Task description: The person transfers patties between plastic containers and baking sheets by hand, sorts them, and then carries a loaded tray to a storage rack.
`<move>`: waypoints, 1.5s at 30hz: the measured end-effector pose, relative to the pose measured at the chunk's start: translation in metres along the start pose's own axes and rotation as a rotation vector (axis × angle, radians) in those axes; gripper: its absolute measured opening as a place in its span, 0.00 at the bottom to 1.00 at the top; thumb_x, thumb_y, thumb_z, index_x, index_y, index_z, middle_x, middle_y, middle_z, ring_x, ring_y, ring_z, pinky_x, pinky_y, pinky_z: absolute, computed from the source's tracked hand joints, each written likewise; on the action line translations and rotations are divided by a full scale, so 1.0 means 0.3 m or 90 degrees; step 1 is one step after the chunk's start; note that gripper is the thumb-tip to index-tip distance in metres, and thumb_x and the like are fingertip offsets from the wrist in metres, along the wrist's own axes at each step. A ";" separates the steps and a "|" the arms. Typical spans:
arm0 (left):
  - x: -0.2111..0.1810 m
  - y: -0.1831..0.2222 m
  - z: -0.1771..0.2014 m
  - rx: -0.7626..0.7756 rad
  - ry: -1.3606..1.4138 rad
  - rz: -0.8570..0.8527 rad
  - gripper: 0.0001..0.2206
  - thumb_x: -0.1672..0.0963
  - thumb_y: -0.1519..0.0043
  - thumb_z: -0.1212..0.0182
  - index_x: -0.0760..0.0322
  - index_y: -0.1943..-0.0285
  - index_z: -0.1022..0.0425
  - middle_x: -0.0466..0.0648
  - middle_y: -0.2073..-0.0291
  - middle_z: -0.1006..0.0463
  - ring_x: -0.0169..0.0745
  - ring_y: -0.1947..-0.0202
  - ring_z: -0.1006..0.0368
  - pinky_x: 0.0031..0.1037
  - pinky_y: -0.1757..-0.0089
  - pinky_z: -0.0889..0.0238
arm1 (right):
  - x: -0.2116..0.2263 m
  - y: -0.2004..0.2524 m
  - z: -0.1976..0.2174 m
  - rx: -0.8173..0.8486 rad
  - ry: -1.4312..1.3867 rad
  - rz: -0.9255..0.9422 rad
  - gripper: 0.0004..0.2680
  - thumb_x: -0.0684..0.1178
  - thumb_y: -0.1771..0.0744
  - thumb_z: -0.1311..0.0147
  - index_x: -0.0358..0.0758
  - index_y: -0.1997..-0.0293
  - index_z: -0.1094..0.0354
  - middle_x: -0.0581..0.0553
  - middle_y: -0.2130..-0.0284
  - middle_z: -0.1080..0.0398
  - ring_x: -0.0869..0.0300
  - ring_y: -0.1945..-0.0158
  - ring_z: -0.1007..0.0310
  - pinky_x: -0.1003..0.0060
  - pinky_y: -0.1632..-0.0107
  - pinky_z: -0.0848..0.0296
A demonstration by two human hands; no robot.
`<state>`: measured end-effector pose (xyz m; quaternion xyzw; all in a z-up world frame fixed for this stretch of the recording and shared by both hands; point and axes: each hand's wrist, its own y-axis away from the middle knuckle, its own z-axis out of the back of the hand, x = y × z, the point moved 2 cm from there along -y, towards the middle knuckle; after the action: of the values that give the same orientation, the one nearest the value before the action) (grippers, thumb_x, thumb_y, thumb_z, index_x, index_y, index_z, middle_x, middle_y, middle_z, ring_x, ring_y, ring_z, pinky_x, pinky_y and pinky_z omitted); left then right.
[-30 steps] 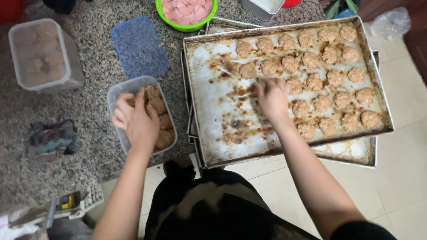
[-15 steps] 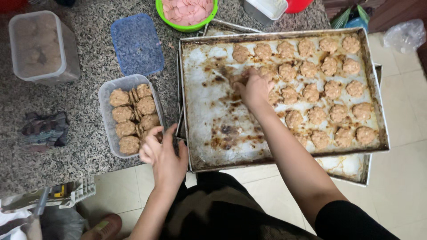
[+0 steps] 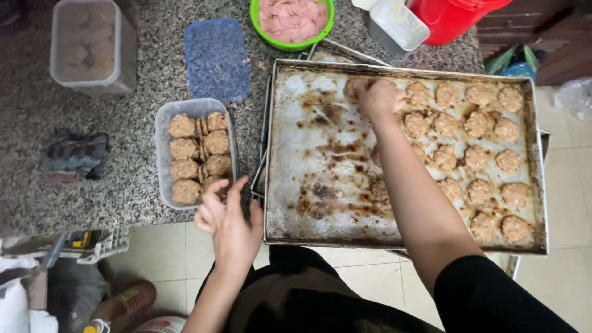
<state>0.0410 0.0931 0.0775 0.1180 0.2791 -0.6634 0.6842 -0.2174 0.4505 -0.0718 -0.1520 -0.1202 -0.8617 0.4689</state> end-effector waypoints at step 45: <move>0.624 -0.427 -0.119 0.143 -0.002 -0.366 0.18 0.49 0.36 0.46 0.60 0.42 0.22 0.55 0.45 0.31 0.55 0.45 0.38 0.48 0.39 0.52 | 0.953 0.807 -0.177 0.030 0.051 0.344 0.15 0.51 0.38 0.35 0.40 0.50 0.30 0.42 0.62 0.24 0.45 0.51 0.33 0.48 0.48 0.43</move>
<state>-0.0987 -0.0573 -0.0257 0.1078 0.2252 -0.8566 0.4517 -0.1677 0.0828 0.0019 -0.1330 -0.0766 -0.7075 0.6899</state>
